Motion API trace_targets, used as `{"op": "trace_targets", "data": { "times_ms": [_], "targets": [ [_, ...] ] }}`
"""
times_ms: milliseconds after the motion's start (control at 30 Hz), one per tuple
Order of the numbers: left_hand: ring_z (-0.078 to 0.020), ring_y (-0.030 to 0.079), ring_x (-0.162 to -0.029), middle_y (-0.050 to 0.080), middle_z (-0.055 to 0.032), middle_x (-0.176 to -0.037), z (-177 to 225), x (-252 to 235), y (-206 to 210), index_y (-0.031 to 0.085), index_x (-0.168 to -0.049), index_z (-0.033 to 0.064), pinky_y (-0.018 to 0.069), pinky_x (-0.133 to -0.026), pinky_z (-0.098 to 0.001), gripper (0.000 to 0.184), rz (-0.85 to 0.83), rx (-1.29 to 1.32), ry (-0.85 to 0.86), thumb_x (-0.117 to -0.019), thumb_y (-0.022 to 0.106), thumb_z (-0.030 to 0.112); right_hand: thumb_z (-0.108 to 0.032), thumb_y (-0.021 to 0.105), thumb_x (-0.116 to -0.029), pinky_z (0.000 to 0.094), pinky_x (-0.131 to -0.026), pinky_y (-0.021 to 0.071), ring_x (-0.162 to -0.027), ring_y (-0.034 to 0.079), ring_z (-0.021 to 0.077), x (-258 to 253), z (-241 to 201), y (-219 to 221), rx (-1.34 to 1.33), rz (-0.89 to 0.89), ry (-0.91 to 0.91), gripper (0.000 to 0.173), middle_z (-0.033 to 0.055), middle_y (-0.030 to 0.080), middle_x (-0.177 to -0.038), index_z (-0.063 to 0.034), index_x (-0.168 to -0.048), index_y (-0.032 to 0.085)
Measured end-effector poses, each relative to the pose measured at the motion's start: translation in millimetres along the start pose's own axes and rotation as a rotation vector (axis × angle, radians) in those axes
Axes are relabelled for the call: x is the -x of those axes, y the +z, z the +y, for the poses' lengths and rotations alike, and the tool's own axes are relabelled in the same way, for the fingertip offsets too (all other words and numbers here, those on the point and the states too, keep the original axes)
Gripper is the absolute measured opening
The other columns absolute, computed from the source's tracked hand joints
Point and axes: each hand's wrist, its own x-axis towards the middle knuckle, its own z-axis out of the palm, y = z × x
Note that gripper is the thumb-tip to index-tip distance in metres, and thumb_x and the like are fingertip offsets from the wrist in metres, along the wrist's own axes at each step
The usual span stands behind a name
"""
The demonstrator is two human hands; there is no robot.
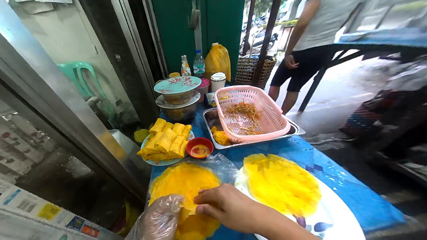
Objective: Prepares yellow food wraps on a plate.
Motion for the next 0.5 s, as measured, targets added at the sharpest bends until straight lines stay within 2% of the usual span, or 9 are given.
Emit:
{"op": "trace_targets", "data": {
  "times_ms": [67,133,200,233,300,367,433,467,500],
  "targets": [
    [-0.0119,0.072,-0.098,0.076,-0.0045,-0.103,1,-1,0,0.076,-0.106,0.0055,0.0601,-0.091,-0.0321,0.016,-0.041,-0.021,0.044,-0.0921,0.069,0.004,-0.058,0.052,-0.102,0.054,-0.101,0.0506,-0.112,0.068,0.03,0,-16,-3,0.028,-0.028,0.045,0.059,0.0143,0.073,-0.116,-0.0104,-0.135,0.066],
    [-0.0125,0.071,-0.1,0.075,-0.0045,-0.105,3,-2,-1,0.075,-0.108,0.0055,0.0591,-0.093,-0.0329,0.018,-0.076,-0.081,0.12,-0.0915,0.069,0.006,-0.062,0.053,-0.0999,0.0574,-0.093,0.0528,-0.105,0.07,0.0327,-3,-31,-1,0.08,-0.034,0.069,0.06,0.015,0.073,-0.107,-0.0108,-0.128,0.068],
    [-0.015,0.07,-0.105,0.074,-0.0087,-0.11,5,-3,5,0.074,-0.112,0.0021,0.0569,-0.096,-0.0328,0.023,0.011,-0.238,0.183,-0.09,0.071,0.01,-0.054,0.047,-0.1049,0.0592,-0.088,0.0527,-0.101,0.069,0.0361,-7,-38,6,0.126,-0.03,0.092,0.054,0.0176,0.072,-0.102,-0.0056,-0.114,0.07],
    [-0.0198,0.067,-0.111,0.071,-0.0137,-0.116,5,-5,9,0.071,-0.117,-0.0008,0.054,-0.1,-0.0349,0.033,0.079,-0.339,0.192,-0.0874,0.072,0.014,-0.047,0.046,-0.1072,0.0586,-0.084,0.053,-0.098,0.069,0.0368,-9,-39,9,0.14,-0.018,0.105,0.05,0.0183,0.071,-0.099,-0.0033,-0.107,0.07],
    [-0.0373,0.058,-0.127,0.06,-0.0287,-0.133,4,-10,15,0.061,-0.13,-0.0095,0.046,-0.109,-0.0463,0.062,0.152,-0.456,0.174,-0.0804,0.079,0.024,-0.036,0.045,-0.109,0.0565,-0.082,0.0535,-0.094,0.07,0.0359,-9,-39,11,0.128,0.014,0.132,0.045,0.0188,0.07,-0.096,-0.0006,-0.099,0.07],
    [-0.051,0.046,-0.136,0.047,-0.0377,-0.145,1,-10,12,0.05,-0.14,-0.0145,0.0391,-0.114,-0.0564,0.085,0.107,-0.548,0.14,-0.0746,0.081,0.03,-0.032,0.045,-0.1091,0.0545,-0.081,0.0528,-0.091,0.069,0.0348,-7,-41,6,0.076,0.027,0.169,0.041,0.0188,0.069,-0.091,0.0002,-0.098,0.069],
    [-0.0551,0.036,-0.143,0.037,-0.0396,-0.152,-3,-3,10,0.042,-0.146,-0.0151,0.0322,-0.117,-0.0618,0.096,0.007,-0.589,0.08,-0.0731,0.084,0.03,-0.031,0.045,-0.1099,0.0508,-0.082,0.053,-0.09,0.068,0.0314,-5,-38,-2,-0.029,0.062,0.2,0.04,0.0176,0.069,-0.091,0.0004,-0.103,0.07],
    [-0.0541,0.035,-0.144,0.036,-0.0386,-0.153,-9,0,11,0.04,-0.148,-0.0143,0.0307,-0.118,-0.0623,0.096,-0.012,-0.614,0.071,-0.0758,0.082,0.032,-0.029,0.045,-0.1099,0.0463,-0.08,0.0523,-0.085,0.065,0.0269,-5,-34,-6,-0.126,0.117,0.201,0.039,0.0152,0.067,-0.088,0.0004,-0.103,0.07],
    [-0.0531,0.039,-0.141,0.041,-0.0376,-0.15,-20,2,14,0.042,-0.147,-0.0137,0.0331,-0.116,-0.0621,0.092,0.026,-0.63,0.101,-0.0781,0.08,0.034,-0.027,0.046,-0.1096,0.0408,-0.076,0.0507,-0.079,0.061,0.021,-4,-28,-10,-0.259,0.197,0.198,0.038,0.012,0.064,-0.085,0.0009,-0.102,0.07]
  ]
}}
